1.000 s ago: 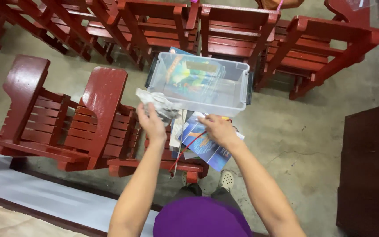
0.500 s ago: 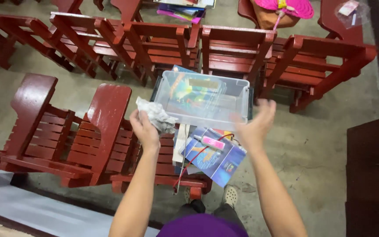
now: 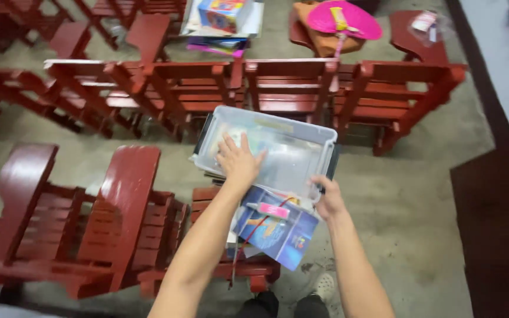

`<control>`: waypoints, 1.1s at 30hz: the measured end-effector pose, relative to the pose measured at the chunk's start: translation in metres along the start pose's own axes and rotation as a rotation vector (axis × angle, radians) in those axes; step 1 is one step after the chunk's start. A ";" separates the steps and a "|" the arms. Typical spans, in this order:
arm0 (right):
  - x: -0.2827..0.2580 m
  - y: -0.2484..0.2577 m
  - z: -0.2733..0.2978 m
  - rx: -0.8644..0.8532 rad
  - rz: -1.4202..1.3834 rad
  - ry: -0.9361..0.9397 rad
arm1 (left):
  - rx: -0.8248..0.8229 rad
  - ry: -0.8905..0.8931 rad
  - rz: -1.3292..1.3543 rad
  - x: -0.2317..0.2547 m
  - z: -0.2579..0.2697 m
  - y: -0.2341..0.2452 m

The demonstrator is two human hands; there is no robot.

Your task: The recorder organizes books and cleans a plastic storage bin using a spray bottle and a cloth.

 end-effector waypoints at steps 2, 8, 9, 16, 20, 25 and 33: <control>-0.014 0.002 0.049 0.154 0.038 0.167 | -0.295 0.011 0.109 0.027 0.014 0.000; -0.073 -0.044 0.179 0.043 0.120 0.440 | -0.056 0.026 0.262 0.068 -0.019 -0.060; -0.085 -0.039 0.192 0.054 0.121 0.450 | -0.061 0.014 0.271 0.103 -0.010 -0.047; -0.192 0.036 0.278 0.071 0.525 0.664 | 0.188 -0.694 0.706 0.401 0.125 0.019; -0.223 0.094 0.337 0.087 0.122 0.741 | 0.097 -0.867 0.690 0.470 0.119 0.007; -0.260 0.120 0.394 0.292 0.428 0.884 | -0.071 -0.563 0.833 0.542 0.125 0.003; -0.295 0.154 0.426 0.337 0.200 1.000 | -0.408 -0.946 0.832 0.621 0.176 -0.015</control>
Point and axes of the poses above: each hand's wrist, its own z-axis away from the middle knuckle, its own y-axis out of the back of the hand, x = y × z, the point moved 7 cm from there along -z, towards the middle knuckle, and after that the axes turned 6 degrees about -z, right-handed, at the moved point
